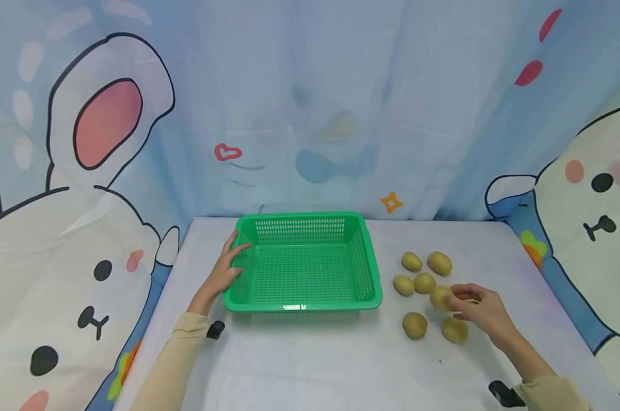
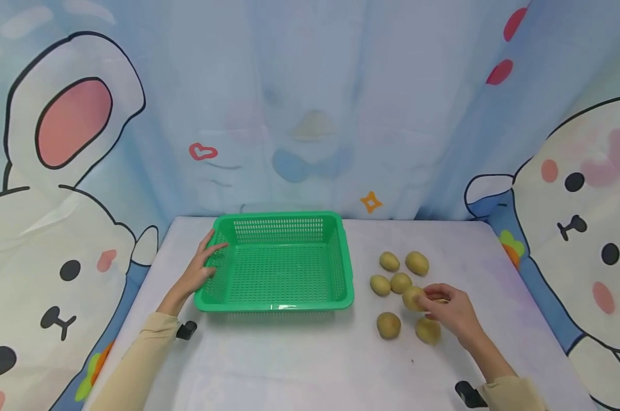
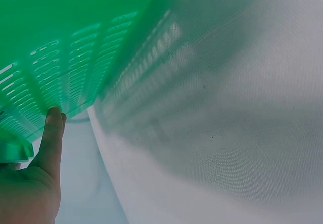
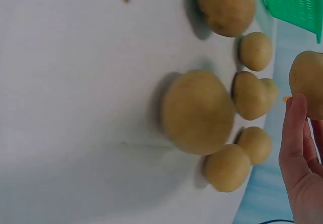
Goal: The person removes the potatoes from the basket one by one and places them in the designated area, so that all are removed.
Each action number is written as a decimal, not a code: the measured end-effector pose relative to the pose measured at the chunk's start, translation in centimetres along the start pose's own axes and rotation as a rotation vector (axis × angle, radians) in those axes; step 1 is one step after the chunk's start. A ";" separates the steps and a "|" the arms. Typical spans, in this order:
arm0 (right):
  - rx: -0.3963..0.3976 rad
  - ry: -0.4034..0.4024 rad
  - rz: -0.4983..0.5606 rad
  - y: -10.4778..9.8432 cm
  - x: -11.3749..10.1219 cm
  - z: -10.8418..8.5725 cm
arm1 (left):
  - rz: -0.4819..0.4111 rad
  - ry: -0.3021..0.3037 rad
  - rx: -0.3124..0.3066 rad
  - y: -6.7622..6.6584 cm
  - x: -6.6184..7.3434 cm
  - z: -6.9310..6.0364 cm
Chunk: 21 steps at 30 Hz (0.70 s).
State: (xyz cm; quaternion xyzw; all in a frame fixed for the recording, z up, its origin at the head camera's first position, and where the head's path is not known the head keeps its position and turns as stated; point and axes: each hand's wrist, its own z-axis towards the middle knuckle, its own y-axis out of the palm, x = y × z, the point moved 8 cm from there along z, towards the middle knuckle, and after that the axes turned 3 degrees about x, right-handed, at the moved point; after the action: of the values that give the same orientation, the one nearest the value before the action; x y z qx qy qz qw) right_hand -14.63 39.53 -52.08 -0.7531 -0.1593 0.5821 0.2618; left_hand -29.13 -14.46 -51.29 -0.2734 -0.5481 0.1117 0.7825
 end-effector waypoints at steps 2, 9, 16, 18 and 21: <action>0.006 0.014 -0.022 0.2 0.7 -0.6 | -0.002 -0.001 0.000 -0.1 0.1 0.0; 0.034 0.073 -0.029 0.2 3.3 -2.0 | -0.011 -0.001 -0.004 0.0 0.3 0.0; 0.098 0.172 0.036 -0.8 5.6 -3.3 | -0.015 -0.002 -0.001 0.0 0.3 0.0; 0.116 0.202 0.059 -1.1 6.3 -3.7 | -0.018 -0.004 -0.001 0.0 0.3 0.0; 0.133 0.253 0.089 -1.2 7.5 -4.5 | -0.012 -0.008 -0.005 0.0 0.2 -0.1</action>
State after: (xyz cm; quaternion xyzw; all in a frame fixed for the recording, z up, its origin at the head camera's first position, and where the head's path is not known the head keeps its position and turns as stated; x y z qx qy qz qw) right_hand -8.24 43.62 -56.49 -0.8077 -0.0525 0.5029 0.3030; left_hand -28.97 -14.40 -51.11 -0.2714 -0.5533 0.1069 0.7802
